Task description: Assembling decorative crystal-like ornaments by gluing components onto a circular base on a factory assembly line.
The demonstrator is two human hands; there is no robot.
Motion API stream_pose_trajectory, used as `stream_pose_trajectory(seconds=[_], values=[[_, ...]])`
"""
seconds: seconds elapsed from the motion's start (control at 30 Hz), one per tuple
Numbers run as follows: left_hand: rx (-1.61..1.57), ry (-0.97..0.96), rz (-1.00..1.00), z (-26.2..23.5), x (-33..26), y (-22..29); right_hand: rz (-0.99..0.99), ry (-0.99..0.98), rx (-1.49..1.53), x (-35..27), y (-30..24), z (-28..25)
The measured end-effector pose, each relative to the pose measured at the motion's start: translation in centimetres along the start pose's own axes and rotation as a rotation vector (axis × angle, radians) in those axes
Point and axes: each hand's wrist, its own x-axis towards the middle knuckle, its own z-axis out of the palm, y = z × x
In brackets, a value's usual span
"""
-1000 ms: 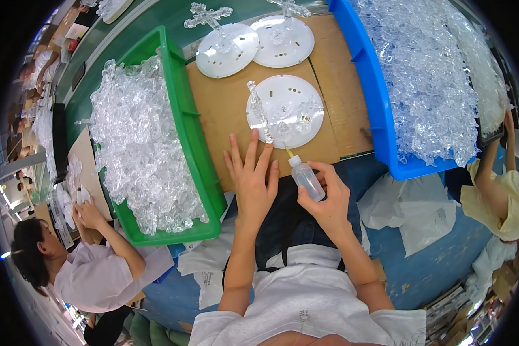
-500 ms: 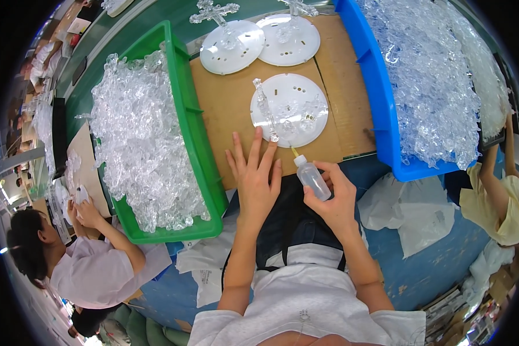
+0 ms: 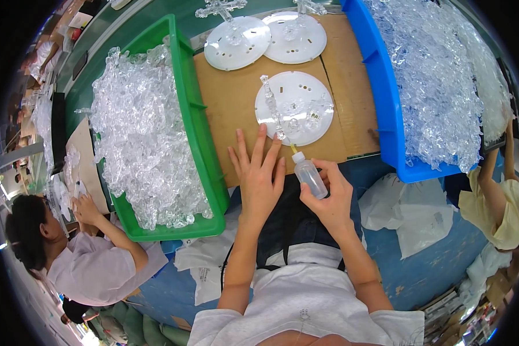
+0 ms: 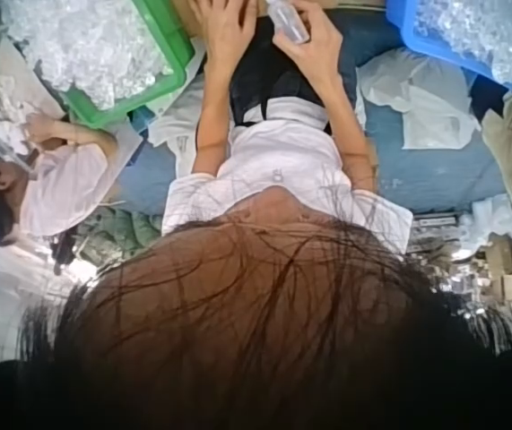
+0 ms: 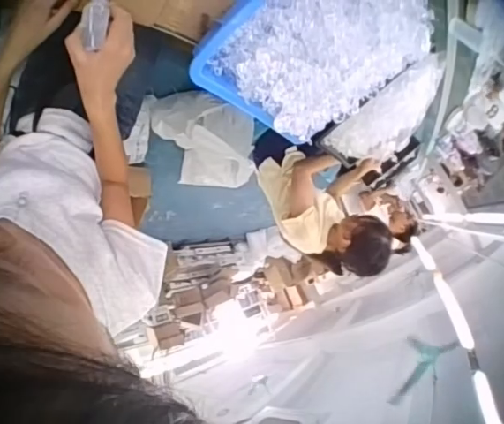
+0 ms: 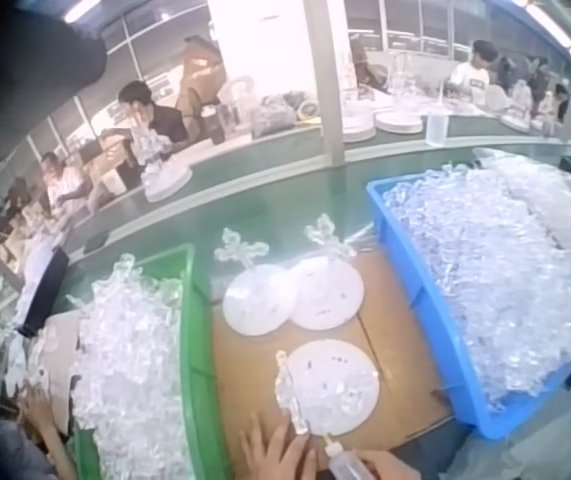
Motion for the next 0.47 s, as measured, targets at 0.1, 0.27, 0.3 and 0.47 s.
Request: stream_pose_trajectory(seconds=[0.1,0.27,0.3,0.47], values=[[0.002,-0.007,-0.006,-0.05,0.03,0.05,0.009,0.0,0.003,-0.04,0.02,-0.2],[-0.002,-0.011,-0.007,-0.12,0.0,0.08,0.024,-0.001,0.009,-0.3,0.17,-0.43],[-0.002,-0.011,-0.008,-0.12,-0.01,0.08,0.028,0.0,0.011,-0.34,0.19,-0.47],[0.007,-0.012,-0.003,0.0,-0.03,0.03,0.047,-0.012,-0.004,-0.13,0.01,-0.66]])
